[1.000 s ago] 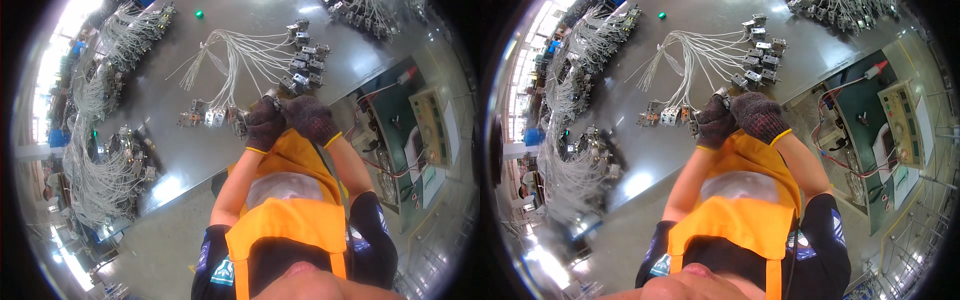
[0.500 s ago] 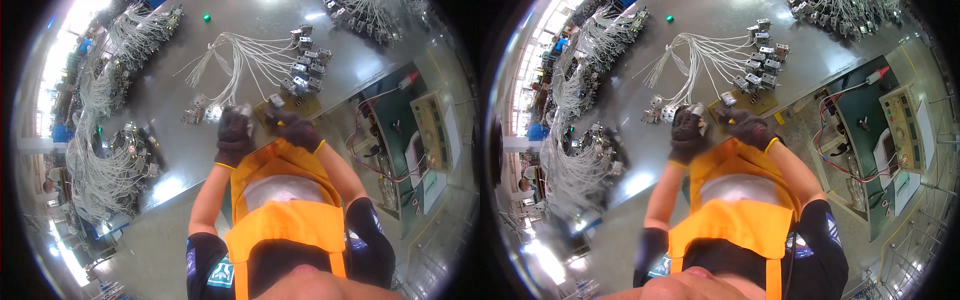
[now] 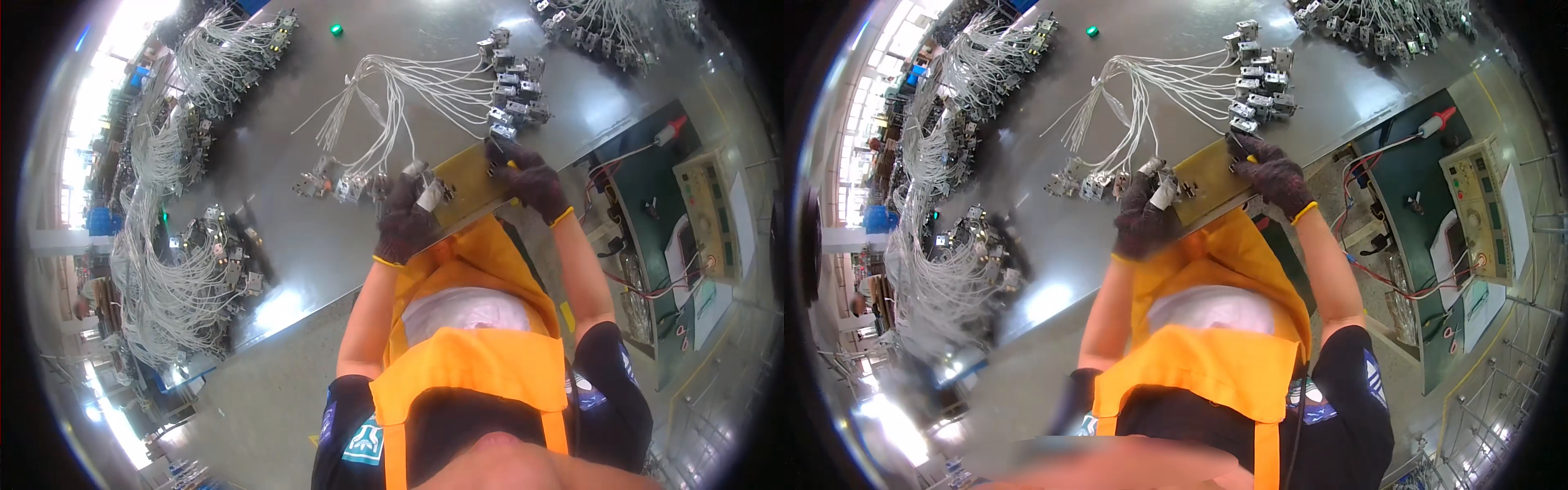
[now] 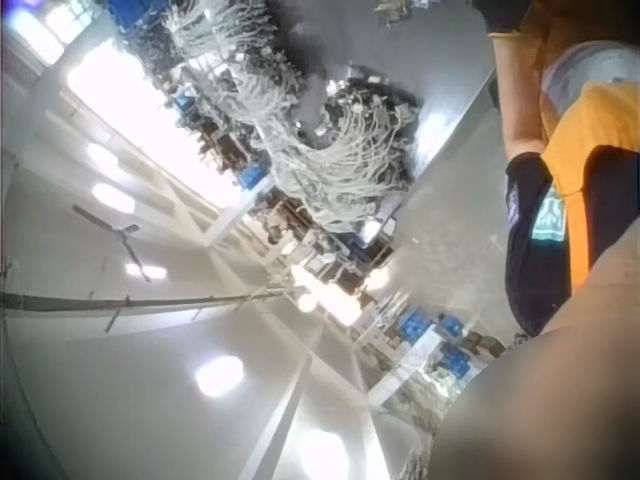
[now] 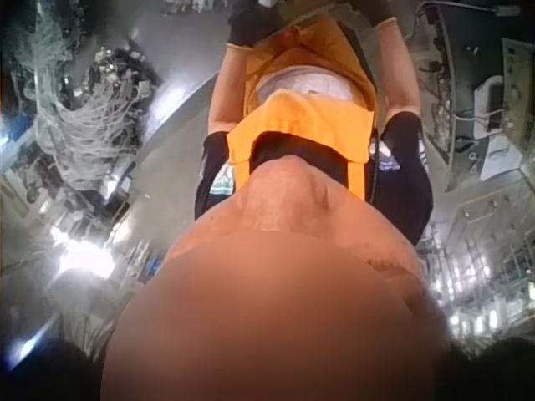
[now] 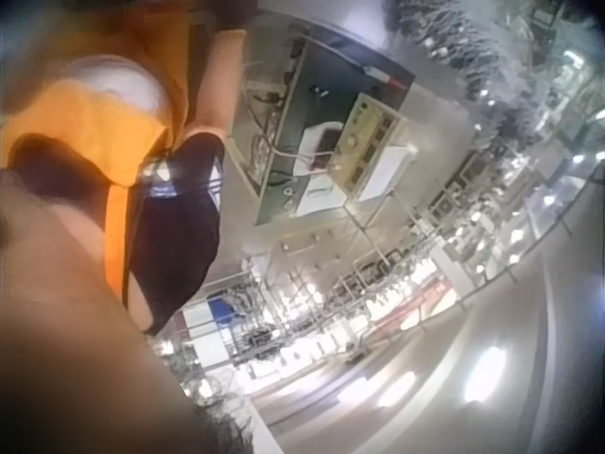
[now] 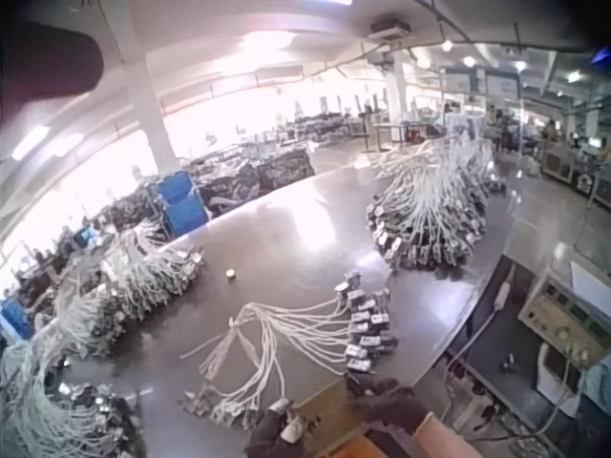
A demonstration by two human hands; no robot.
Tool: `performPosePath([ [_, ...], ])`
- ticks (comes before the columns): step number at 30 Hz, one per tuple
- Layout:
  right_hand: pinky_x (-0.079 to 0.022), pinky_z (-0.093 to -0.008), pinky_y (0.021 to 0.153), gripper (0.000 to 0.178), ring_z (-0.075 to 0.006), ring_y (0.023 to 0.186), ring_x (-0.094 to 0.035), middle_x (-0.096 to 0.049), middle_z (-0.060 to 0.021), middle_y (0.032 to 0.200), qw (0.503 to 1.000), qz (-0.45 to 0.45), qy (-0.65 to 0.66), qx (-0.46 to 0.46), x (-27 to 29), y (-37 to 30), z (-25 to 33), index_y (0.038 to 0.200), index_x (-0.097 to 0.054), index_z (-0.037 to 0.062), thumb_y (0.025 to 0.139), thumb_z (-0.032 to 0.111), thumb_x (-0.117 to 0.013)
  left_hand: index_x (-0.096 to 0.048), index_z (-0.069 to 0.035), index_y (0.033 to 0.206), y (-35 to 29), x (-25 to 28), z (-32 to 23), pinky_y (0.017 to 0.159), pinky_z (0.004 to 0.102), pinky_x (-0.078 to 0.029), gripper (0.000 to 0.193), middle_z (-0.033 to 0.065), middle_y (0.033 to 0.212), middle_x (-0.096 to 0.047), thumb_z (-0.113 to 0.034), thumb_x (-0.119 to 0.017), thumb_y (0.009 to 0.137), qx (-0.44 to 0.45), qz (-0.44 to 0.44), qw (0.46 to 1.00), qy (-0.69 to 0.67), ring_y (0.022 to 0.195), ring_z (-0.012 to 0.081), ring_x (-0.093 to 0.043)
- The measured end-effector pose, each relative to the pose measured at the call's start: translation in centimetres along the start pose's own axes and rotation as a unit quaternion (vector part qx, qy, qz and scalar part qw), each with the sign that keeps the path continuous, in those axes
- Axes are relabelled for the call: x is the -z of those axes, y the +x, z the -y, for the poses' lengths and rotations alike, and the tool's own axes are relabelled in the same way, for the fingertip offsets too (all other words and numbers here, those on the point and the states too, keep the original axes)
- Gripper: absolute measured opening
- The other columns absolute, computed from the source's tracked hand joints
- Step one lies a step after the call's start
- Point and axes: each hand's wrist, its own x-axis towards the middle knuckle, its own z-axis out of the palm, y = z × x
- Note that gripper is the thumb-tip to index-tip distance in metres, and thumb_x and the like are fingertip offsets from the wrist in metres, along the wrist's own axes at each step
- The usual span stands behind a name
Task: Assembling wire harnesses onto electronic components at a production station.
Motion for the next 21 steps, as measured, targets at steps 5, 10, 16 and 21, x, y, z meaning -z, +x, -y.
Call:
performPosePath([
  [5, -0.049, -0.0239, 0.084, 0.049, -0.0109, 0.095, -0.062, -0.069, -0.0061, 0.109, 0.996, 0.037, 0.074, -0.033, -0.4, -0.3, -0.1, 0.136, -0.057, 0.0093, 0.09, 0.023, -0.067, -0.047, 0.002, 0.134, -0.2, -3.4, 1.1, 0.09, 0.037, -0.05, 0.053, 0.0219, 0.115, -0.062, -0.018, -0.069, 0.089, -0.082, -0.063, 0.975, 0.195, 0.106, 0.03, -0.063],
  [10, -0.052, -0.0312, 0.078, 0.044, -0.0205, 0.085, -0.068, -0.072, -0.009, 0.097, 0.99, 0.063, 0.009, -0.123, -0.6, -1.9, 3.6, 0.136, -0.057, 0.0162, 0.094, 0.029, -0.061, -0.053, 0.0, 0.129, 0.6, -4.7, 0.0, 0.087, 0.0408, -0.051, 0.052, 0.0224, 0.111, -0.063, -0.019, -0.074, 0.085, -0.171, -0.072, 0.877, 0.444, 0.099, 0.0351, -0.065],
  [16, -0.052, -0.0442, 0.065, 0.025, -0.0359, 0.082, -0.066, -0.069, -0.0161, 0.092, 0.883, 0.086, -0.444, 0.124, -3.0, -1.7, 5.1, 0.112, -0.066, 0.0138, 0.091, 0.024, -0.059, -0.055, 0.001, 0.119, 1.9, -4.3, 2.0, 0.074, 0.0483, -0.048, 0.049, 0.0203, 0.089, -0.063, -0.017, -0.071, 0.076, -0.237, -0.056, 0.871, 0.428, 0.084, 0.0403, -0.062],
  [21, -0.052, -0.0471, 0.067, 0.018, -0.0377, 0.079, -0.065, -0.067, -0.017, 0.083, 0.838, 0.078, -0.516, 0.157, -3.9, -1.2, 4.3, 0.103, -0.065, 0.0122, 0.09, 0.021, -0.055, -0.058, 0.0, 0.11, 2.3, -4.5, 1.5, 0.073, 0.0483, -0.049, 0.04, 0.0206, 0.089, -0.063, -0.014, -0.069, 0.075, -0.182, -0.021, 0.91, 0.373, 0.084, 0.041, -0.062],
])
